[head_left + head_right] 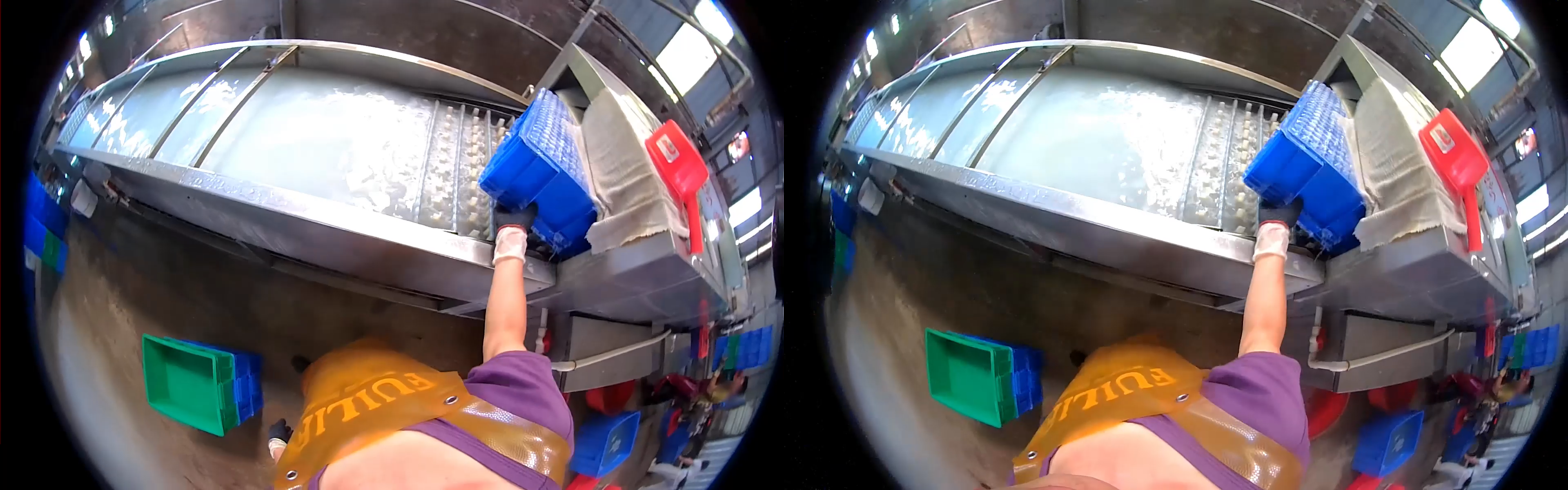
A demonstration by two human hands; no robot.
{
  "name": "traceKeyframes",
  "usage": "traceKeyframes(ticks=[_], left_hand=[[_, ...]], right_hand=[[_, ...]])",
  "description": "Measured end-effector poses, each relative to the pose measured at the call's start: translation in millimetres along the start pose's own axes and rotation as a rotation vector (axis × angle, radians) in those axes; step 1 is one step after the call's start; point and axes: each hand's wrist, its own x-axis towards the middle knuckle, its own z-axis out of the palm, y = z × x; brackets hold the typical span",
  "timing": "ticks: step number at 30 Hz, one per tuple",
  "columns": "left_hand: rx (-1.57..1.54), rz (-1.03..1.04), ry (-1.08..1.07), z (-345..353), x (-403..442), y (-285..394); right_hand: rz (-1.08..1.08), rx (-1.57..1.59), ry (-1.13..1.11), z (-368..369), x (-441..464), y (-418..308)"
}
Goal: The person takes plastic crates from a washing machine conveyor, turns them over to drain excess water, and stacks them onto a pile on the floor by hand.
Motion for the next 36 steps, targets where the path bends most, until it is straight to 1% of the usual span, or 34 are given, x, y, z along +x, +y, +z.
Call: traceKeyframes(ticks=[2, 3, 4, 5, 6, 7, 8, 9, 10, 11, 12, 13, 16, 18, 20, 21, 22, 24, 25, 26, 28, 29, 30, 32, 34, 35, 36], left_hand=[[-0.371, -0.254, 0.018, 46.8, 8.6, -36.8], [-0.381, -0.265, 0.015, 61.2, 15.7, -54.7], [-0.395, -0.248, 0.013, 65.9, 18.6, -57.0], [-0.416, -0.226, 0.018, 70.4, 30.1, -53.7], [-0.431, -0.230, 0.024, 70.2, 50.8, -49.6], [-0.237, -0.100, 0.054, 55.6, 53.1, -45.3], [0.050, 0.089, 0.130, 32.9, 59.0, -34.8], [0.147, 0.178, 0.211, 8.0, 63.0, -20.3], [0.077, 0.192, 0.267, -20.6, 66.2, -2.2], [-0.632, 0.031, 0.091, -48.9, 69.2, 18.7], [-1.333, -0.216, 0.070, -79.4, 70.0, 42.0], [-1.556, -0.175, 0.168, -107.0, 61.9, 66.1], [-1.659, 0.114, 0.341, -193.1, 22.9, 133.3], [-1.681, 0.232, 0.415, -238.3, -0.7, 162.7], [-1.715, 0.285, 0.490, -264.3, -16.3, 182.1], [-1.691, 0.346, 0.491, -278.5, -33.5, 190.5], [-1.666, 0.399, 0.493, -291.6, -52.0, 198.7], [-1.590, 0.490, 0.548, -312.4, -78.8, 209.9], [-1.518, 0.540, 0.623, -315.8, -80.7, 210.0], [-1.441, 0.590, 0.699, -320.6, -81.6, 211.2], [-1.289, 0.632, 0.828, -341.8, -90.3, 222.2], [-1.228, 0.623, 0.868, -354.4, -103.1, 231.5], [-1.168, 0.609, 0.893, -366.2, -111.9, 239.9], [-1.199, 0.786, 0.958, -378.1, -90.2, 250.9], [-0.971, 0.633, 1.177, -400.4, -115.8, 270.0], [-1.095, 0.709, 1.196, -409.6, -121.6, 275.2], [-1.342, 0.766, 1.300, -413.5, -102.2, 278.4]], right_hand=[[-0.044, -0.041, 0.103, 20.4, -29.6, 27.5], [0.017, -0.075, 0.102, 15.3, -37.8, 29.5], [0.078, -0.106, 0.093, 10.2, -46.4, 30.1], [0.098, -0.158, -0.032, 9.0, -54.8, 36.4], [0.154, -0.166, 0.020, 5.4, -66.2, 38.2], [0.117, -0.219, 0.071, 14.7, -80.5, 45.5], [0.080, -0.273, 0.123, 18.4, -90.9, 50.7], [0.090, -0.278, 0.123, 11.2, -89.9, 54.6], [-0.038, -0.475, 0.064, -2.5, -84.1, 56.7], [-0.168, -0.670, -0.005, -8.2, -80.8, 59.8], [-0.155, -0.675, -0.023, 4.3, -84.3, 65.6], [-0.172, -0.706, -0.031, 31.7, -96.8, 72.1], [-0.220, -0.800, -0.073, 131.6, -146.0, 96.5], [-0.208, -0.845, -0.117, 148.5, -164.0, 123.1], [-0.386, -0.912, -0.466, 162.5, -171.0, 162.0], [-0.494, -0.929, -0.596, 164.7, -167.7, 185.7], [-0.448, -0.924, -0.640, 180.8, -178.3, 202.7], [-0.360, -1.064, -0.702, 219.0, -218.4, 229.5], [-0.515, -1.191, -0.717, 229.4, -233.1, 243.8], [-0.485, -1.172, -0.778, 229.0, -237.8, 263.0], [-0.568, -1.275, -0.746, 219.4, -241.9, 297.5], [-0.649, -1.346, -0.812, 235.8, -289.4, 288.1], [-0.866, -1.411, -0.854, 216.7, -284.9, 310.9], [-1.030, -1.333, -1.056, 198.6, -319.1, 329.5], [-1.062, -1.222, -1.350, 185.3, -351.9, 338.0], [-0.948, -1.201, -1.574, 181.9, -368.5, 336.1], [-0.818, -1.169, -1.794, 177.9, -381.8, 333.7]])
